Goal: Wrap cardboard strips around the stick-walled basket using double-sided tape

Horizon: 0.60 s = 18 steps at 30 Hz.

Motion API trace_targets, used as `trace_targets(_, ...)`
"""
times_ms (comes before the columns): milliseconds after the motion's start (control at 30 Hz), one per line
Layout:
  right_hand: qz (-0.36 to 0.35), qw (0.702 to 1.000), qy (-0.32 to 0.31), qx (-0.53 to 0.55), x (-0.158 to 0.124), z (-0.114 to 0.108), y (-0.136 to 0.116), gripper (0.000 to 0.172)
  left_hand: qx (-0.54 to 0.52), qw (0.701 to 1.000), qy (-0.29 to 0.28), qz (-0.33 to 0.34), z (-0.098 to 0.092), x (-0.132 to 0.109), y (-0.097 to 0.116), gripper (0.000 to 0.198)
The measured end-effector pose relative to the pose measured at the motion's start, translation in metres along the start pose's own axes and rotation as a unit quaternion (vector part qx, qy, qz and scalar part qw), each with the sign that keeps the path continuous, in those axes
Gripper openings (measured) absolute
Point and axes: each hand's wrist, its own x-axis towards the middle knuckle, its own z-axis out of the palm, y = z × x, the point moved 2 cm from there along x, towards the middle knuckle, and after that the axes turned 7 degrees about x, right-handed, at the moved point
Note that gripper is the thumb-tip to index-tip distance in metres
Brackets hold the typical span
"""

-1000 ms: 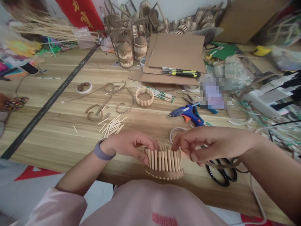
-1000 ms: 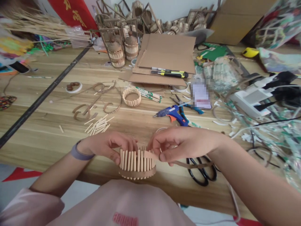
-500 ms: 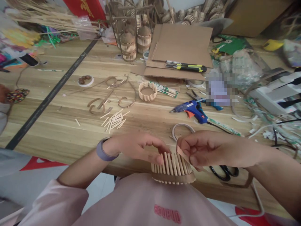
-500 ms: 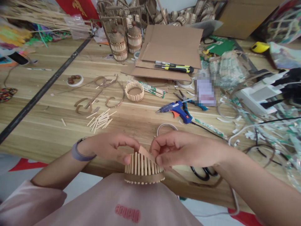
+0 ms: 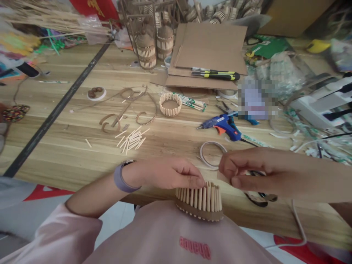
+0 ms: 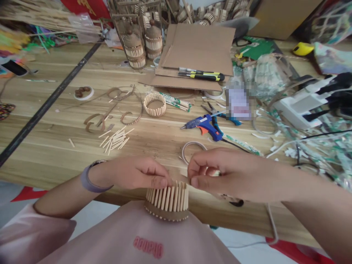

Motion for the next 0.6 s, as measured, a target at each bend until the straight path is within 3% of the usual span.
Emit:
trace_targets(200,0.021,0.997,-0.014,-0.067,-0.003,0.010,-0.004,0.030,-0.021,1.000,0.013,0.004,0.004,-0.003,0.001,0.060)
trace_targets(600,0.016,0.995,-0.047,-0.087,0.005,0.010,-0.009,0.025,-0.030,0.999,0.034,-0.009,0.009,-0.003,0.005,0.046)
